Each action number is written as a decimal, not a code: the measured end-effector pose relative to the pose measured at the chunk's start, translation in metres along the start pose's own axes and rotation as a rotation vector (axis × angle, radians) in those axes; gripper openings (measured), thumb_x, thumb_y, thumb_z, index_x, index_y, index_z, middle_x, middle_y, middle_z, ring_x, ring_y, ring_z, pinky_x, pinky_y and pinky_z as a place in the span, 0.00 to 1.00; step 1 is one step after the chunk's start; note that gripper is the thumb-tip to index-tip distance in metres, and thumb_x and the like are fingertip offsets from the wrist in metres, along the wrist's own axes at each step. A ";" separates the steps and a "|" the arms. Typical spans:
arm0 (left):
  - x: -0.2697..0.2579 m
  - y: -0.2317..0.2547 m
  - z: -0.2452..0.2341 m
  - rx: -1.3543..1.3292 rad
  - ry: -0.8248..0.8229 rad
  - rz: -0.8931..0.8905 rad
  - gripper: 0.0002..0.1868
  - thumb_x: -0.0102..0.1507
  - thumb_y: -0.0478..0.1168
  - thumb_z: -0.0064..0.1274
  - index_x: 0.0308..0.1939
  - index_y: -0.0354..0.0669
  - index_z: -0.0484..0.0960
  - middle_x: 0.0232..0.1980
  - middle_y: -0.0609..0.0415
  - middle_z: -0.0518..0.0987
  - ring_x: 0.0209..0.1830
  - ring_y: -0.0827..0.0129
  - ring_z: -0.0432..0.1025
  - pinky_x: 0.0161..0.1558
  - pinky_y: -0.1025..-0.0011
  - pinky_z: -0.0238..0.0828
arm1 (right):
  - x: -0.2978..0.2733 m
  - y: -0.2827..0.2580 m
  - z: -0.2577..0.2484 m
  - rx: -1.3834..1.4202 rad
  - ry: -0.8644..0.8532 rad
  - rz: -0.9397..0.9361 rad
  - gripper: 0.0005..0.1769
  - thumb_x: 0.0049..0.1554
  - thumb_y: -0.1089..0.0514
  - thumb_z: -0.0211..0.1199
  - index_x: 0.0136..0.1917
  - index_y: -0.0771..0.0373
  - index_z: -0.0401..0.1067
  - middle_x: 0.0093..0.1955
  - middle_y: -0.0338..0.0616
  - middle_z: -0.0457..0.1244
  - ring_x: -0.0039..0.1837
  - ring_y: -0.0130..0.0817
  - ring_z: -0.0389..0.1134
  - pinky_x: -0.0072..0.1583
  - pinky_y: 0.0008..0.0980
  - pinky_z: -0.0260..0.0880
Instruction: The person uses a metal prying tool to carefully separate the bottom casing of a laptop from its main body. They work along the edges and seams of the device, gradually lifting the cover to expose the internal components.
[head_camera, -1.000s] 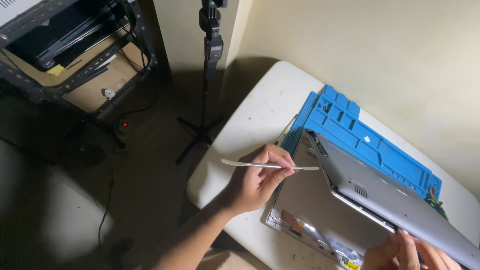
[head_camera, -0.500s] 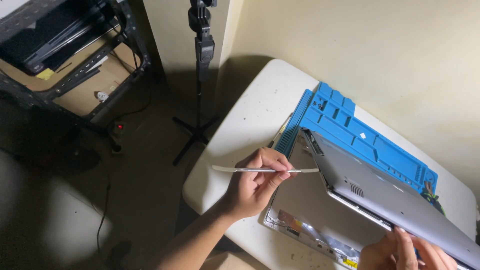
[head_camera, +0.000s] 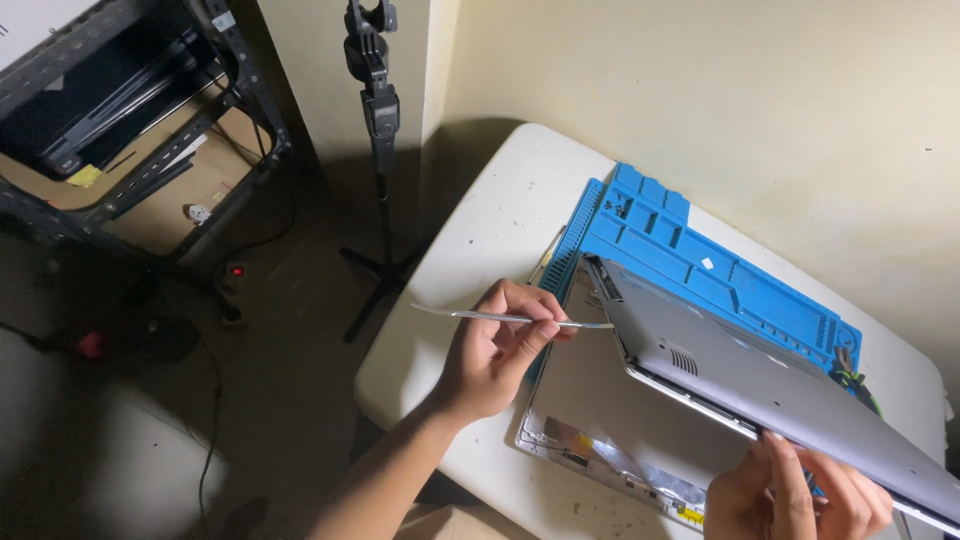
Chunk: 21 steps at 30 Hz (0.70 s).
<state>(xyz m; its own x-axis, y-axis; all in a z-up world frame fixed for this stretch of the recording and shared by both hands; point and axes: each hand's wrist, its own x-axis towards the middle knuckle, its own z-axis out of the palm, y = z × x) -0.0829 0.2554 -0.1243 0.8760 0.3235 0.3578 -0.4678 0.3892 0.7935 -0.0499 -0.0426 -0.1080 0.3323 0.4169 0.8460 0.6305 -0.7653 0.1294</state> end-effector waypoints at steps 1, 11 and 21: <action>0.000 0.001 -0.001 0.001 -0.001 -0.001 0.03 0.71 0.35 0.50 0.44 0.42 0.72 0.48 0.44 0.76 0.46 0.57 0.79 0.55 0.63 0.81 | 0.001 -0.001 -0.001 -0.001 0.000 0.002 0.10 0.70 0.80 0.72 0.58 0.69 0.79 0.55 0.60 0.63 0.54 0.58 0.63 0.57 0.56 0.63; 0.031 0.006 -0.020 -0.075 -0.174 -0.136 0.05 0.69 0.37 0.52 0.43 0.40 0.74 0.48 0.46 0.77 0.46 0.58 0.79 0.54 0.62 0.81 | 0.004 -0.010 0.000 0.039 -0.001 0.121 0.09 0.71 0.76 0.72 0.54 0.66 0.80 0.55 0.55 0.64 0.55 0.56 0.61 0.60 0.51 0.62; 0.055 0.021 -0.019 0.050 -0.273 -0.163 0.04 0.69 0.36 0.51 0.42 0.41 0.73 0.45 0.46 0.77 0.42 0.63 0.77 0.50 0.70 0.80 | 0.010 -0.013 -0.008 0.031 -0.043 0.141 0.12 0.67 0.78 0.77 0.56 0.66 0.80 0.56 0.56 0.65 0.55 0.53 0.65 0.63 0.51 0.62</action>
<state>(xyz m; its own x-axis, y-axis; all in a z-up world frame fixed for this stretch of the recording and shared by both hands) -0.0467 0.2981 -0.0972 0.9411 0.0142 0.3377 -0.3185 0.3719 0.8719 -0.0601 -0.0323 -0.0968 0.4482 0.3276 0.8317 0.5965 -0.8026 -0.0053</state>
